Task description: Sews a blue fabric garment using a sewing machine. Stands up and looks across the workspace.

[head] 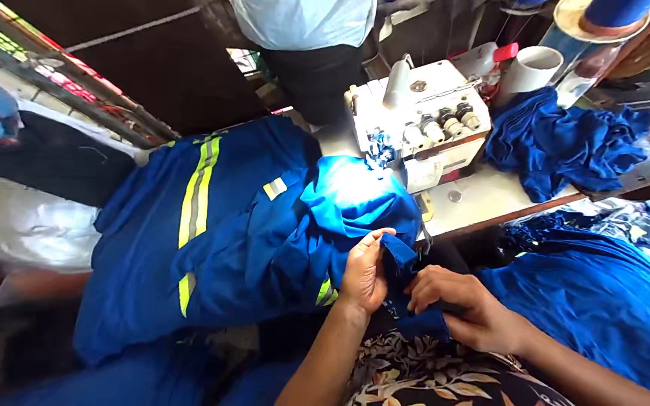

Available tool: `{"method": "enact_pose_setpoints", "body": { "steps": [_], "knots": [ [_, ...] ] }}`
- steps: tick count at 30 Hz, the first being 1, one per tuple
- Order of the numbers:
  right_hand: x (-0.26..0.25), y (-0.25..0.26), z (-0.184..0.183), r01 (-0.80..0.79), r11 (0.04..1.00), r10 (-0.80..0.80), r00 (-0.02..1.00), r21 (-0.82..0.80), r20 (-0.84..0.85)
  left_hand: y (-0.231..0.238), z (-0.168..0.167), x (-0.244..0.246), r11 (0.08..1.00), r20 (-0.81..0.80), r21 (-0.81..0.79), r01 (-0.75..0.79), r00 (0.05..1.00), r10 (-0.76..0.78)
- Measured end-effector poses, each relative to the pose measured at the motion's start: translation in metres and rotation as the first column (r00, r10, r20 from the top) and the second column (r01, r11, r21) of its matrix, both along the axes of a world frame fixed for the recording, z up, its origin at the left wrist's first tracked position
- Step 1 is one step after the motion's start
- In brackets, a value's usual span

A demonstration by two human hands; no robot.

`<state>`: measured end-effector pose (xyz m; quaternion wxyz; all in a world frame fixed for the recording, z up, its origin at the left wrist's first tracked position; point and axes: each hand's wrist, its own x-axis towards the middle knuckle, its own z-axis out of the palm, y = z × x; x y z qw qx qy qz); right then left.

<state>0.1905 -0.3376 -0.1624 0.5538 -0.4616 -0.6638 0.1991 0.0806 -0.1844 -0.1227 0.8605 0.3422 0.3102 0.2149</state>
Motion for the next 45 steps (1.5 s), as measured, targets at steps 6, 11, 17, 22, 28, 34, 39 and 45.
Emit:
{"method": "enact_pose_setpoints", "body": {
  "steps": [6,11,17,22,28,34,39,45],
  "knots": [
    [0.017,0.013,0.008,0.233,0.964,-0.243,0.968,-0.127,-0.063,-0.001,-0.006,0.003,0.965,-0.075,-0.194,-0.179,0.983,0.167],
    [0.012,0.039,0.009,0.465,0.866,-0.476,0.879,-0.186,-0.017,-0.017,-0.012,-0.001,1.000,-0.048,0.019,-0.021,0.999,0.021],
    [0.011,0.049,0.020,0.372,0.885,-0.448,0.845,-0.279,-0.292,-0.006,-0.029,-0.016,0.826,0.003,0.554,0.105,0.992,-0.128],
    [0.008,0.048,0.017,0.307,0.920,-0.383,0.839,-0.245,-0.388,0.013,-0.020,-0.016,0.645,0.013,0.764,-0.004,1.000,-0.008],
    [0.005,0.055,0.022,0.312,0.914,-0.401,0.790,-0.258,-0.463,0.018,-0.026,-0.018,0.741,0.017,0.666,0.085,0.992,-0.129],
    [0.009,0.066,0.024,0.382,0.875,-0.477,0.787,-0.299,-0.391,0.004,-0.021,-0.031,0.892,-0.038,0.409,0.193,0.980,-0.194],
    [-0.006,0.057,0.021,0.599,0.793,-0.600,0.800,-0.109,0.033,-0.001,-0.015,-0.019,0.983,-0.016,0.150,-0.110,0.993,0.114],
    [-0.004,0.053,0.014,0.487,0.849,-0.500,0.866,-0.203,-0.017,0.005,-0.014,-0.027,0.914,0.030,0.404,-0.027,0.999,0.016]
  ]
}}
